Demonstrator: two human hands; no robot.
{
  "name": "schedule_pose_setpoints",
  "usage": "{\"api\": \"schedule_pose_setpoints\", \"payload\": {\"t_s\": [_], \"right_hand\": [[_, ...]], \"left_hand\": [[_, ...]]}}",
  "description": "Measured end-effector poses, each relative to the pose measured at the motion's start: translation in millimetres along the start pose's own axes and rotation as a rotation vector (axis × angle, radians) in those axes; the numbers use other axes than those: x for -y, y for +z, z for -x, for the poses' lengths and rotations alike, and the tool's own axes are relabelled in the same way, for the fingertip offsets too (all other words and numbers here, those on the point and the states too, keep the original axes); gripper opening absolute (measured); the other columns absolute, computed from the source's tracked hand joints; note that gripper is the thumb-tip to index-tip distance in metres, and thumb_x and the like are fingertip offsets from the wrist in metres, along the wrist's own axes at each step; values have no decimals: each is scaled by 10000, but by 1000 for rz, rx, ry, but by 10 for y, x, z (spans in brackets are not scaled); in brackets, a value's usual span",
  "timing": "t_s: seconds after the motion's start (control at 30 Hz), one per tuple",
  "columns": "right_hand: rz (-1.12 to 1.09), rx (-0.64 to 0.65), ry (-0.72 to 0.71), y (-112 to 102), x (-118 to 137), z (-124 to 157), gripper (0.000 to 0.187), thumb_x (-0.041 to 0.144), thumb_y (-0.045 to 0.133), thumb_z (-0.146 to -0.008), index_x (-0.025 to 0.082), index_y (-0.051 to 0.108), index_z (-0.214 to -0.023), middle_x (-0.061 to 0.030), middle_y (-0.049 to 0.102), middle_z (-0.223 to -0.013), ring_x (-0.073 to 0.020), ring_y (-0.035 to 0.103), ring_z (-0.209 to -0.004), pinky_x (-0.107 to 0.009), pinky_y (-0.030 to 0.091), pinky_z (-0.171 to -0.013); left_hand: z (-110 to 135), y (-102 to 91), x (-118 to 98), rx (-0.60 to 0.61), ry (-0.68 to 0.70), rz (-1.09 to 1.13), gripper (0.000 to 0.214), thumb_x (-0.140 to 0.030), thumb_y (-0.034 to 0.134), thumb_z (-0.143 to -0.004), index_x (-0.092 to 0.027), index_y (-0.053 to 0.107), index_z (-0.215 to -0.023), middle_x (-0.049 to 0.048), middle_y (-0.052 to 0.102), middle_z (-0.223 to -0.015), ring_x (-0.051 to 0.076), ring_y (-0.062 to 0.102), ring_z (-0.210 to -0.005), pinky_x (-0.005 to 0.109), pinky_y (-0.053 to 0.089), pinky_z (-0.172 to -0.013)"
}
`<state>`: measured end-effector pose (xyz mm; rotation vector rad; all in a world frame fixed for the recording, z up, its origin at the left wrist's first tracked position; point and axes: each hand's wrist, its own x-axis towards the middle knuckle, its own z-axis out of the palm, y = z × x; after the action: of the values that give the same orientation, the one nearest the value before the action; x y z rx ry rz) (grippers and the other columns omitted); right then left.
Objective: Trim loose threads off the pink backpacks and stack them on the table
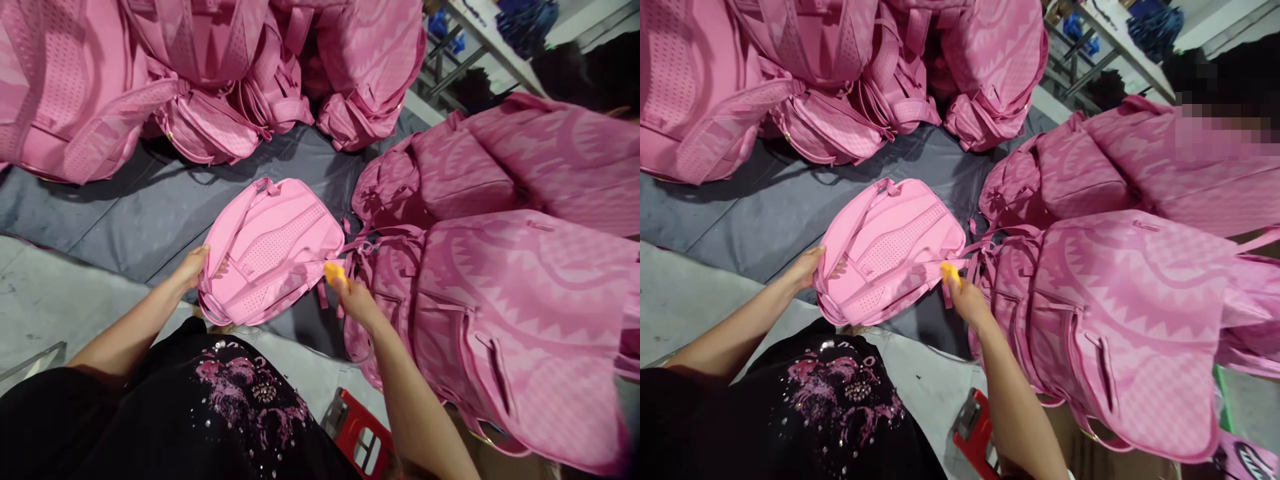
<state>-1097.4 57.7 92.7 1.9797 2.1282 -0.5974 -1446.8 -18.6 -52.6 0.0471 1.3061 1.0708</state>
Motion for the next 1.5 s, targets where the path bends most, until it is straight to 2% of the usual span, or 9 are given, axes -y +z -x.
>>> {"api": "schedule_pose_setpoints", "payload": {"t_s": [0.4,0.53,0.73,0.9,1.03,1.13,1.27,1.4,1.5], "right_hand": [[-33,94,-178,60,730,-230,366,415,386,-1022,159,643,-1070,-128,725,-918,-247,672,-851,-321,492,-756],[-96,410,-379,117,880,-91,395,491,463,-993,178,696,-1057,-82,752,-953,-218,669,-816,-296,501,-781],[-104,351,-444,-41,1000,85,518,579,380,-998,173,684,-1101,-78,727,-841,-235,662,-838,-300,498,-770],[98,9,-165,-363,570,158,434,480,376,-1004,169,653,-1125,-118,721,-882,-257,673,-820,-310,479,-708],[164,274,-113,-524,75,350,408,489,397,-995,201,681,-1049,-73,692,-736,-224,647,-663,-293,461,-614],[263,45,64,-518,-133,495,411,418,390,-1000,145,661,-1146,-139,709,-804,-258,669,-721,-329,470,-650],[67,338,-75,-408,-354,639,449,520,390,-998,216,677,-1162,-78,707,-772,-235,656,-676,-307,476,-635],[169,-84,102,-306,-600,778,456,485,380,-989,160,651,-1158,-118,694,-771,-258,644,-676,-335,469,-627],[-27,192,-3,-283,-651,888,479,549,366,-977,170,642,-1077,-80,638,-664,-235,590,-573,-329,450,-551]], "left_hand": [[-86,2,-11,22,-48,-21,407,-362,311,-1072,-84,539,-1264,132,751,-711,238,746,-593,331,613,-537],[-92,-11,-20,58,-45,-47,395,-349,305,-1069,-94,520,-1281,126,752,-735,243,745,-609,348,609,-536],[-28,30,6,63,83,-188,457,-384,316,-1059,-126,548,-1356,176,758,-1010,263,762,-833,402,626,-726],[276,339,251,60,536,-700,505,-331,571,-976,-313,519,-1477,71,407,-1611,326,291,-1522,545,258,-1234],[529,602,683,-13,906,-1431,538,-371,543,-983,-310,482,-1515,96,131,-1714,424,135,-1550,641,208,-1196],[595,723,1011,149,908,-1563,693,-407,635,-926,-235,408,-1558,178,177,-1691,410,242,-1518,591,265,-1182],[558,822,1199,205,784,-1489,765,-248,720,-828,-131,436,-1528,261,374,-1576,427,386,-1416,578,313,-1147],[519,849,1150,166,741,-1339,578,-225,563,-923,-161,488,-1492,221,515,-1472,380,459,-1382,548,328,-1166],[435,821,1073,110,641,-1155,447,-266,415,-1000,-136,563,-1401,187,691,-1184,324,651,-1162,495,470,-1067]]}}
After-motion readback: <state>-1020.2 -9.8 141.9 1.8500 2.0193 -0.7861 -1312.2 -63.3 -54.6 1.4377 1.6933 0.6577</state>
